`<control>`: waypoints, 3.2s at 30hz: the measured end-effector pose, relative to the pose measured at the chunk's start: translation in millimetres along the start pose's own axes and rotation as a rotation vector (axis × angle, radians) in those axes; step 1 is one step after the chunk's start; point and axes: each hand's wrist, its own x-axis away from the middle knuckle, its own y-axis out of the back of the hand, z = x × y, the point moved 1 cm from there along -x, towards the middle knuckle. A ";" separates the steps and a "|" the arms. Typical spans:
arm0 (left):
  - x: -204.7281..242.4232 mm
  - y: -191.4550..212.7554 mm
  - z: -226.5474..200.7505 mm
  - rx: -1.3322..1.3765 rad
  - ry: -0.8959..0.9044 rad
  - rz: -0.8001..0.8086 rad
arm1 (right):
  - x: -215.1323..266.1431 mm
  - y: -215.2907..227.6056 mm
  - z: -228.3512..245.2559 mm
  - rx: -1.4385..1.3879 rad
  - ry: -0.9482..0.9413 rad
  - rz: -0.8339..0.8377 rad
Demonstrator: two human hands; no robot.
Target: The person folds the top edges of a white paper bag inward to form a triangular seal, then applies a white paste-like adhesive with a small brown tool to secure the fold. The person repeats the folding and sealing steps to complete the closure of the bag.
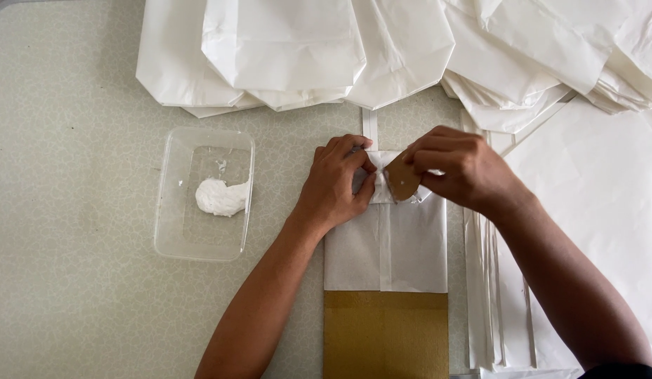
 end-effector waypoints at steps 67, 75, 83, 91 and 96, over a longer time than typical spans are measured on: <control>-4.3 29.1 -1.0 -0.028 -0.131 0.260 | 32.7 -14.7 -1.0 -0.024 0.047 -0.064; -8.0 33.7 -8.5 0.037 -0.087 0.235 | 28.6 -16.2 -1.0 -0.089 -0.041 -0.081; -4.8 14.0 4.7 -0.063 -0.039 0.093 | 30.1 -24.0 -7.0 -0.048 -0.220 -0.140; -0.9 -4.7 8.8 -0.241 -0.081 -0.031 | 19.9 -20.1 -9.3 0.156 -0.278 -0.075; -2.7 -1.6 -0.3 -0.354 -0.077 -0.023 | 0.0 -8.8 4.1 0.152 -0.337 0.085</control>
